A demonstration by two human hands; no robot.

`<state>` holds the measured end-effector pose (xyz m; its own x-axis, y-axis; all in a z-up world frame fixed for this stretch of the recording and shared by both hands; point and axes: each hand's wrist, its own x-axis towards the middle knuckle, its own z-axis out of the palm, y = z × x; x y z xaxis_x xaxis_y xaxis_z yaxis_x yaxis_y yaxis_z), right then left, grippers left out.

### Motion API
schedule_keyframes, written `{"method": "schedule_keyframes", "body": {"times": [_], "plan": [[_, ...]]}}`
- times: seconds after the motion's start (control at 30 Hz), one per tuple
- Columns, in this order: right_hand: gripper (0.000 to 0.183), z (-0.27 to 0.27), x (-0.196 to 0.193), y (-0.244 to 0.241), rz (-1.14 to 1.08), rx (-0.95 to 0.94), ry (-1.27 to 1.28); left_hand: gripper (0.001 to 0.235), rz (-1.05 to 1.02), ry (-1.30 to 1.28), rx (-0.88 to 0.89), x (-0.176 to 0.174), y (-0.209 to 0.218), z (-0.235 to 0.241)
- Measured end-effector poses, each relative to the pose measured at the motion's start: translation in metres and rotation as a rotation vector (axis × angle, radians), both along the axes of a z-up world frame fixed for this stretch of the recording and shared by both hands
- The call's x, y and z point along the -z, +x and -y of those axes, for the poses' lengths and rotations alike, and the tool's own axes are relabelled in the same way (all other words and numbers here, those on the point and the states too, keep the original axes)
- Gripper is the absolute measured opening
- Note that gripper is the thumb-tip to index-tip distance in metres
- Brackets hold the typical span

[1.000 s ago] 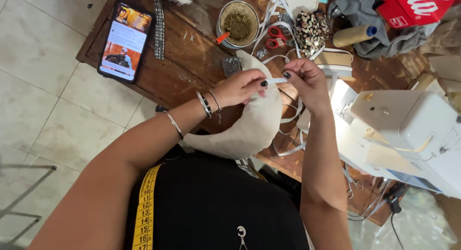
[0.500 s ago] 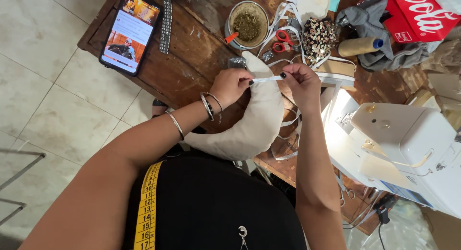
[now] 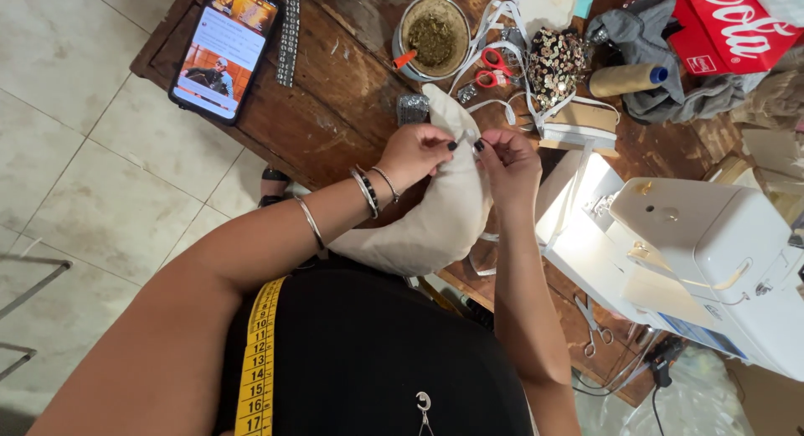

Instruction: Stuffing a crescent-shaped pillow and attaching lace trim to the edge

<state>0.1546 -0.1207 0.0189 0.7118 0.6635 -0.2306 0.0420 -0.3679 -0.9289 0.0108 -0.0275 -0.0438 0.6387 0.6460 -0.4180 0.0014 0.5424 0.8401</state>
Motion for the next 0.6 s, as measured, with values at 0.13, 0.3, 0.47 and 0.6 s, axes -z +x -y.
{"method": "schedule_keyframes", "body": {"times": [0.13, 0.3, 0.47, 0.6], "plan": [[0.013, 0.001, -0.001, 0.011, 0.277, -0.132, -0.065, 0.022, -0.125, 0.105, -0.004, 0.003, -0.007, -0.008], [0.015, -0.012, -0.004, 0.008, 0.345, -0.182, -0.084, 0.023, -0.255, 0.250, 0.039, 0.027, -0.002, -0.007], [0.012, -0.022, -0.002, 0.008, 0.450, -0.215, -0.118, 0.021, -0.425, 0.335, 0.127, 0.013, -0.003, -0.007], [0.012, -0.023, 0.000, 0.004, 0.432, -0.214, -0.135, 0.020, -0.433, 0.338, 0.118, 0.018, 0.001, -0.006]]}}
